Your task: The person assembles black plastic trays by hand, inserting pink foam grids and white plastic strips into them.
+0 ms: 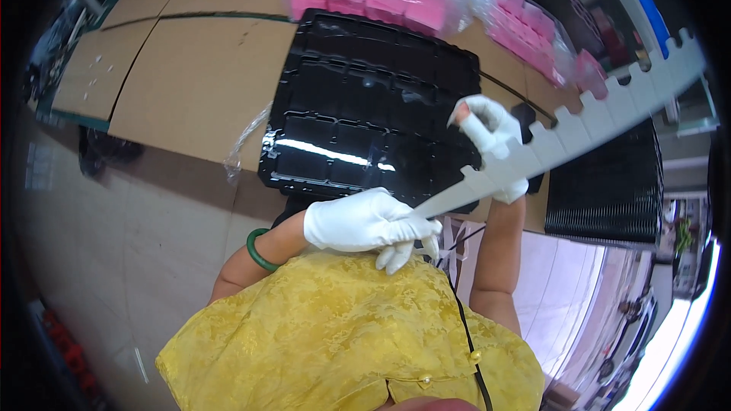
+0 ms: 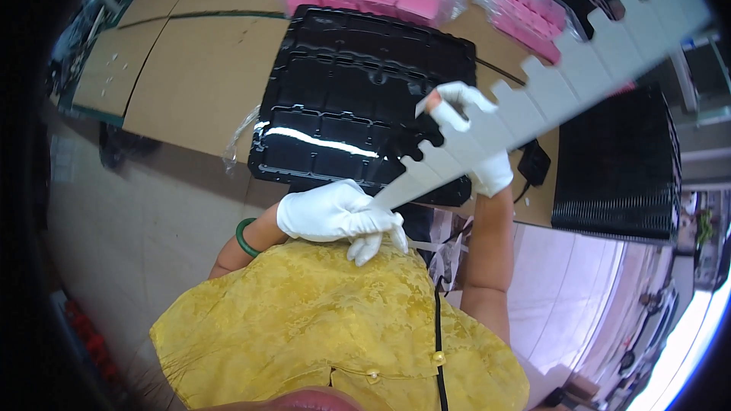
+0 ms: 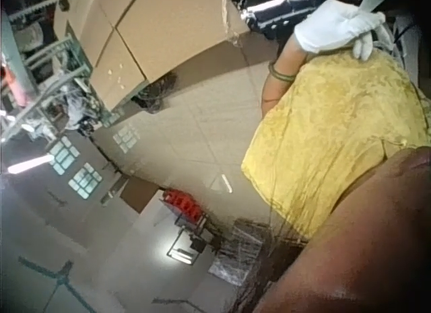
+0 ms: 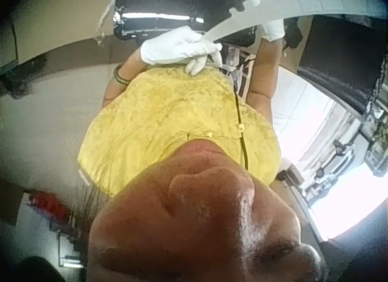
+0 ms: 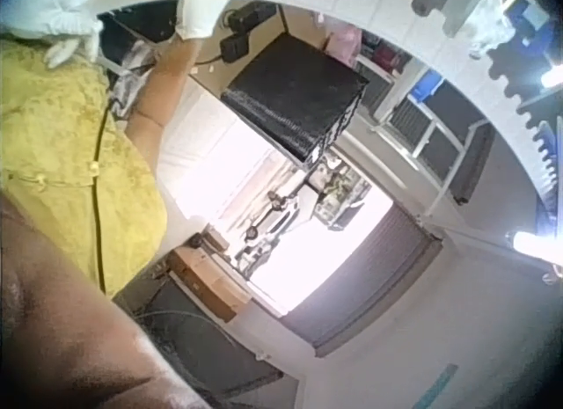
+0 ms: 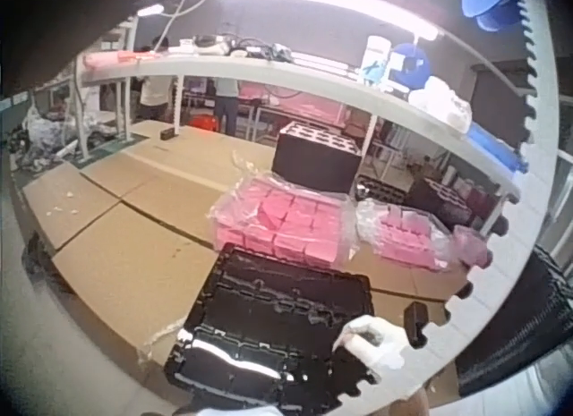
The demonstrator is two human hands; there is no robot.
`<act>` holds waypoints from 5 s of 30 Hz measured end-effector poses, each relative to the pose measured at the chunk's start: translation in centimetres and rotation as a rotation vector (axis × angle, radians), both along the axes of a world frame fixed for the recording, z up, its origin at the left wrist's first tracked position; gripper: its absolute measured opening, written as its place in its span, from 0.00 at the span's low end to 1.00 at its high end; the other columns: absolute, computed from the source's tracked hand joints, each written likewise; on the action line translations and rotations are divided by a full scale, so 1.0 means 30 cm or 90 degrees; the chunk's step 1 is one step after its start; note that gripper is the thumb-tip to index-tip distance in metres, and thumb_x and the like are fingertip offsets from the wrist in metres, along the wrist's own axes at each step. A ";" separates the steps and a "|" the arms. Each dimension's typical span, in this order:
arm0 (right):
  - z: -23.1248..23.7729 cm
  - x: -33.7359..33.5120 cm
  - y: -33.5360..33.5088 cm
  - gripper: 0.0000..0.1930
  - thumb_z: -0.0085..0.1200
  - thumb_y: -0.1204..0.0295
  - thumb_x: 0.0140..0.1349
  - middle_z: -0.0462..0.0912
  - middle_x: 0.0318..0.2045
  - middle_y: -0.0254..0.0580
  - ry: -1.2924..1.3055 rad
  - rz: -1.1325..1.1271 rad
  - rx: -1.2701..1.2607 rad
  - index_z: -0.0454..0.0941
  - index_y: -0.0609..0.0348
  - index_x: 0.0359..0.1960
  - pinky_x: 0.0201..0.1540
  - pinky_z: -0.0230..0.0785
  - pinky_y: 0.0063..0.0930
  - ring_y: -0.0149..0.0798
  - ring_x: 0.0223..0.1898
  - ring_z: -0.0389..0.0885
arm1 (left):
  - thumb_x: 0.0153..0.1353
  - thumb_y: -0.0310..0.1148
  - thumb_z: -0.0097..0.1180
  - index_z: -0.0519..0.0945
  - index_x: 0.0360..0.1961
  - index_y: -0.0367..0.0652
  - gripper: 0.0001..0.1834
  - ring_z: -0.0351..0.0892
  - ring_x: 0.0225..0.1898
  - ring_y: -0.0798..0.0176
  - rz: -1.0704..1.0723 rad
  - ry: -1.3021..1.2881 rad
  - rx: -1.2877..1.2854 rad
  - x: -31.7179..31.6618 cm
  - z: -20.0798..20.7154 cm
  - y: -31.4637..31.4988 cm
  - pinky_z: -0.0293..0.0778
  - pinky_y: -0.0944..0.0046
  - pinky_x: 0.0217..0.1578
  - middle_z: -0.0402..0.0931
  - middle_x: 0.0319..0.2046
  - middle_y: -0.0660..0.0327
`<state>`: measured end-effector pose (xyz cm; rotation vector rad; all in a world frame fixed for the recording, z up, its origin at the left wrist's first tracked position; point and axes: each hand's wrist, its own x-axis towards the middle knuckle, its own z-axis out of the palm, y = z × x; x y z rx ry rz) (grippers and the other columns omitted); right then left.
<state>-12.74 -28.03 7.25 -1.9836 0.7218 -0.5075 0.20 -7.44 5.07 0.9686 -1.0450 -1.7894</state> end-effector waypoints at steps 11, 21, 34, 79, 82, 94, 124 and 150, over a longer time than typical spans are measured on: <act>-0.146 0.781 -0.131 0.13 0.56 0.63 0.65 0.87 0.38 0.53 0.207 0.283 -0.456 0.89 0.56 0.40 0.51 0.76 0.44 0.55 0.44 0.85 | 0.77 0.56 0.45 0.87 0.41 0.38 0.30 0.74 0.17 0.70 0.003 -0.025 -0.071 0.049 -0.012 0.060 0.76 0.67 0.44 0.77 0.15 0.62; -0.160 0.889 -0.116 0.12 0.58 0.63 0.64 0.88 0.38 0.54 0.295 0.286 -0.453 0.90 0.55 0.39 0.50 0.77 0.44 0.55 0.43 0.86 | 0.77 0.52 0.47 0.87 0.42 0.36 0.28 0.74 0.16 0.69 0.031 -0.002 -0.096 0.109 -0.044 0.083 0.72 0.67 0.27 0.79 0.16 0.60; -0.130 0.972 -0.116 0.14 0.70 0.63 0.51 0.88 0.36 0.52 0.412 0.261 -0.440 0.89 0.57 0.36 0.47 0.77 0.39 0.51 0.41 0.87 | 0.79 0.54 0.41 0.88 0.45 0.40 0.30 0.76 0.19 0.69 -0.032 -0.041 -0.035 0.114 -0.031 0.058 0.76 0.67 0.36 0.80 0.17 0.62; -0.241 0.896 -0.108 0.06 0.66 0.70 0.54 0.84 0.30 0.47 0.078 0.362 -0.666 0.88 0.60 0.27 0.47 0.75 0.43 0.51 0.40 0.80 | 0.78 0.54 0.42 0.88 0.45 0.40 0.30 0.76 0.18 0.69 -0.010 -0.023 -0.051 0.134 -0.041 0.085 0.74 0.68 0.30 0.81 0.18 0.63; -0.232 0.878 -0.115 0.05 0.64 0.71 0.54 0.85 0.31 0.47 0.118 0.354 -0.601 0.87 0.60 0.27 0.47 0.76 0.43 0.52 0.41 0.80 | 0.78 0.55 0.42 0.88 0.45 0.41 0.30 0.76 0.18 0.69 -0.016 -0.037 -0.050 0.136 -0.036 0.082 0.74 0.68 0.30 0.81 0.18 0.63; -0.236 0.866 -0.103 0.08 0.65 0.68 0.56 0.86 0.35 0.48 0.134 0.292 -0.542 0.89 0.59 0.31 0.50 0.76 0.45 0.52 0.43 0.82 | 0.78 0.55 0.43 0.88 0.44 0.41 0.30 0.77 0.18 0.70 -0.009 -0.052 -0.054 0.106 -0.027 0.091 0.74 0.68 0.29 0.82 0.18 0.63; -0.213 0.828 -0.087 0.12 0.66 0.65 0.59 0.87 0.31 0.50 0.164 0.239 -0.426 0.88 0.64 0.36 0.47 0.75 0.36 0.43 0.38 0.86 | 0.77 0.55 0.44 0.88 0.42 0.39 0.30 0.77 0.18 0.69 0.006 -0.046 -0.048 0.106 -0.026 0.109 0.74 0.68 0.28 0.81 0.18 0.62; -0.162 0.854 -0.155 0.14 0.59 0.78 0.57 0.88 0.40 0.45 0.108 0.325 -0.382 0.87 0.57 0.46 0.51 0.76 0.34 0.44 0.42 0.85 | 0.77 0.54 0.44 0.89 0.43 0.41 0.29 0.76 0.18 0.71 0.011 -0.054 -0.057 0.111 -0.040 0.112 0.74 0.69 0.28 0.81 0.18 0.64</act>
